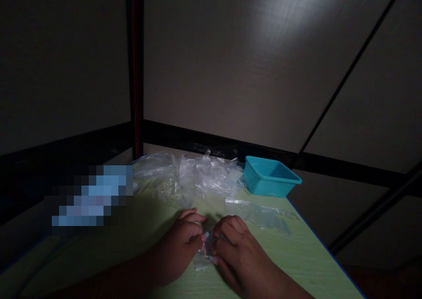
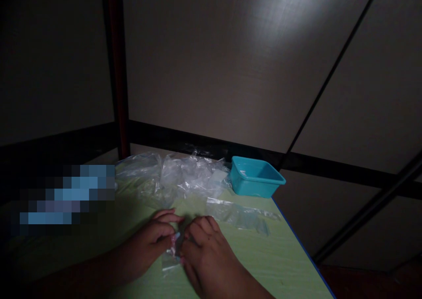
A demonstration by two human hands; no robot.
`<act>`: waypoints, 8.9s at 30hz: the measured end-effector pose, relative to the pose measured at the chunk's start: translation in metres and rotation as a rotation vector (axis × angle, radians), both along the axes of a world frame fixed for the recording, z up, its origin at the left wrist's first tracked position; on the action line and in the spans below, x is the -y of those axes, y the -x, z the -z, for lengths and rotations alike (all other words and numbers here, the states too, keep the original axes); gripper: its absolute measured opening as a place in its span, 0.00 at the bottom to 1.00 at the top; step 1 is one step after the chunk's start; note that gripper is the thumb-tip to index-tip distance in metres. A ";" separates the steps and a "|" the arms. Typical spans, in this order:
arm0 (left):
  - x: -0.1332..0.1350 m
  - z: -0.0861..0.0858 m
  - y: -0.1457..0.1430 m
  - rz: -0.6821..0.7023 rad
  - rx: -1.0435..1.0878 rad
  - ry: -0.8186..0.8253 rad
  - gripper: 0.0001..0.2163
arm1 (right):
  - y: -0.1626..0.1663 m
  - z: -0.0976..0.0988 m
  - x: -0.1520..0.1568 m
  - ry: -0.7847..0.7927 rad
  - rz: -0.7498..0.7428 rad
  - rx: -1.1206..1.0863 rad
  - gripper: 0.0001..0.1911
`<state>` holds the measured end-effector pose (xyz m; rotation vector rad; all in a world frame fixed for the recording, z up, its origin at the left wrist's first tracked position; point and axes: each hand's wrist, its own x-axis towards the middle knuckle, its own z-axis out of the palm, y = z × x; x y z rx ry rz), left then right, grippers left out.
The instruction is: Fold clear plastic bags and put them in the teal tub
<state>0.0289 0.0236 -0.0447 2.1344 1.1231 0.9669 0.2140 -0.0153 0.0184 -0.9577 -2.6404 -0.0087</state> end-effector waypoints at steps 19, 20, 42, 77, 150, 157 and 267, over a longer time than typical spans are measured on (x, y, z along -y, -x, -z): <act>0.022 -0.039 0.008 0.094 -0.191 -0.368 0.16 | 0.000 0.012 -0.007 0.099 0.013 -0.141 0.02; 0.024 -0.042 0.009 0.117 -0.198 -0.375 0.16 | -0.001 0.012 -0.008 0.109 0.011 -0.151 0.02; 0.012 -0.038 0.009 0.133 -0.309 -0.597 0.13 | -0.005 0.019 -0.013 0.318 0.173 -0.449 0.06; 0.007 -0.028 0.013 0.243 -0.171 -0.212 0.06 | -0.021 0.002 -0.015 0.282 0.138 -0.165 0.01; 0.017 -0.053 0.029 0.551 -0.414 -0.358 0.23 | -0.036 0.015 -0.018 0.348 0.155 -0.002 0.27; 0.015 -0.043 0.029 0.527 -0.412 -0.365 0.26 | -0.036 0.016 -0.018 0.361 0.170 0.002 0.27; 0.017 -0.037 0.016 0.258 -0.236 -0.166 0.12 | -0.016 0.006 -0.009 0.244 0.001 -0.218 0.04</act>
